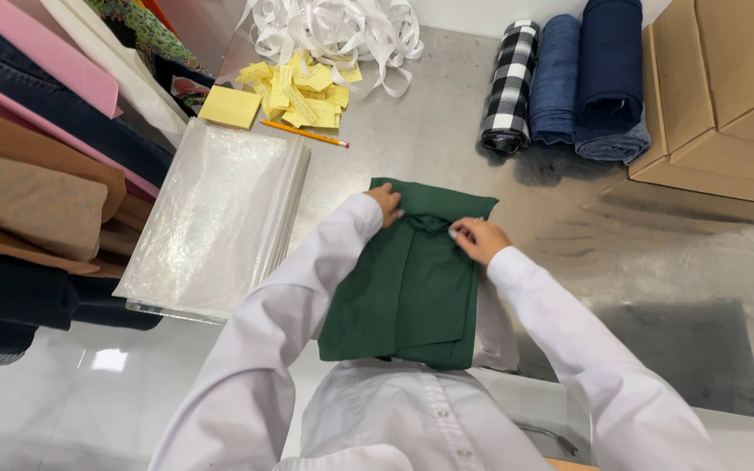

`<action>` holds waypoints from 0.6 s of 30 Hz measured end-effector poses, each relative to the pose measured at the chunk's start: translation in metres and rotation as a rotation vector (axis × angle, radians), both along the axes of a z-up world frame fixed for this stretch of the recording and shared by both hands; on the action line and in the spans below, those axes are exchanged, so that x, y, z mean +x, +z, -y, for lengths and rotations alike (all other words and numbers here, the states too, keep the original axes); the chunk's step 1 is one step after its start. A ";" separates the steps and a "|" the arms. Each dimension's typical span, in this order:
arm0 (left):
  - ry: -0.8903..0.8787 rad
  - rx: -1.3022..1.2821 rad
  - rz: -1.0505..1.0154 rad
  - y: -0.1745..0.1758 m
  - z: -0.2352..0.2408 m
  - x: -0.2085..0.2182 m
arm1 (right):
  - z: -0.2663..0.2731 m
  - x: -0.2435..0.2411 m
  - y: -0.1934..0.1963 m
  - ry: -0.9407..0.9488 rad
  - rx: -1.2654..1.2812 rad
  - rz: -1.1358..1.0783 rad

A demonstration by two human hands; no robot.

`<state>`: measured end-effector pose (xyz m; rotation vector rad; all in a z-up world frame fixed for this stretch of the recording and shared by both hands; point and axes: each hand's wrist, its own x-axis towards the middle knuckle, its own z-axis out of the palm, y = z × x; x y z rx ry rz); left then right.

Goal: The person removes several garments from a clothing rack, including a checkered shirt, a navy blue shirt, a green t-shirt, and a black t-shirt. Each item is laid flat on a metal table, folded neatly by hand, and placed in a stack with other folded clothes.

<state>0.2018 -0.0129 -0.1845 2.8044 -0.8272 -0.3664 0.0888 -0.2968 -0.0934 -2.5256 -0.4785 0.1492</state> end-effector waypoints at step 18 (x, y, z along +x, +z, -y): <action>0.051 0.036 -0.157 0.047 0.029 0.049 | -0.004 0.084 -0.018 -0.003 -0.454 0.017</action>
